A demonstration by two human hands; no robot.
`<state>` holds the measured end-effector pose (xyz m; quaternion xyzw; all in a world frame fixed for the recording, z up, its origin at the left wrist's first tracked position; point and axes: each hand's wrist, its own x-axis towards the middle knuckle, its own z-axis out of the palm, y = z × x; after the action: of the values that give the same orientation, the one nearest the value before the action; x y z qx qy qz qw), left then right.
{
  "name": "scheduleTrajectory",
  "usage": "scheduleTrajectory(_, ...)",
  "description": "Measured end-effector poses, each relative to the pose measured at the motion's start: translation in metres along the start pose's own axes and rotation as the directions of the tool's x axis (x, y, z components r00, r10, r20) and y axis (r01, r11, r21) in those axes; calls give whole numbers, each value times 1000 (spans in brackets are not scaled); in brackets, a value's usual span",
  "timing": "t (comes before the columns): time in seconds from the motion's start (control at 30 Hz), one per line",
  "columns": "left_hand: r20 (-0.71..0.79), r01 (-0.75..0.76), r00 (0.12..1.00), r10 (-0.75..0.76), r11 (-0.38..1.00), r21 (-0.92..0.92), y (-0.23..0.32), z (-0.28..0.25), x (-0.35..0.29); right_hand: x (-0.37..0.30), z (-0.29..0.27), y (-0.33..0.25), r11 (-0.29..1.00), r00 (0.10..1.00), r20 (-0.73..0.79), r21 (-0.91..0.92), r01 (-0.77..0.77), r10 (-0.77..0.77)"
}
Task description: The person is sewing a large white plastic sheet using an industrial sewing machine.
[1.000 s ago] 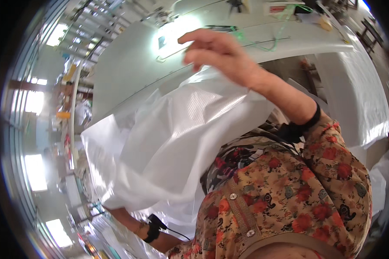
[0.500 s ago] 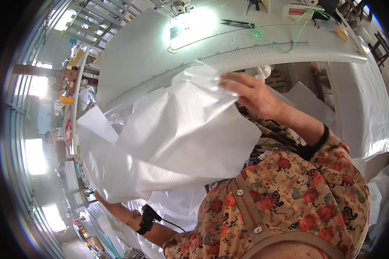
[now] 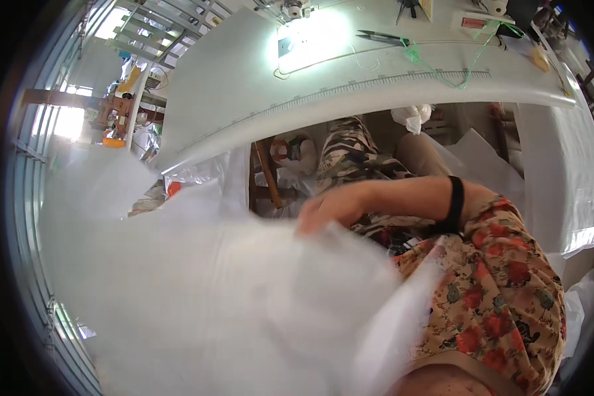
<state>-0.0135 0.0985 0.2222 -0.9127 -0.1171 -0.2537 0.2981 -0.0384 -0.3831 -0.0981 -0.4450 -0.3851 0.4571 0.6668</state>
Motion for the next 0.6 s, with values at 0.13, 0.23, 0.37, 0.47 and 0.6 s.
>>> scheduleTrajectory(0.13,143,-33,989,44,996,-78,88,89,14,-57,-52,10,840,856,-459,540,56,238)
scheduleTrajectory(0.23,291,-80,948,130,981,-179,150,136,6,-96,-58,29,816,751,-555,577,39,357)
scheduleTrajectory(0.37,404,155,914,-43,956,-249,174,160,-4,-126,-27,20,800,607,-759,-506,-324,-234)
scheduleTrajectory(0.47,502,197,864,-36,942,-272,171,159,-7,-123,2,2,315,811,-486,-865,-392,-325)
scheduleTrajectory(0.6,434,204,900,-53,929,-309,169,150,-19,-95,11,1,163,937,-282,-954,-251,-208)
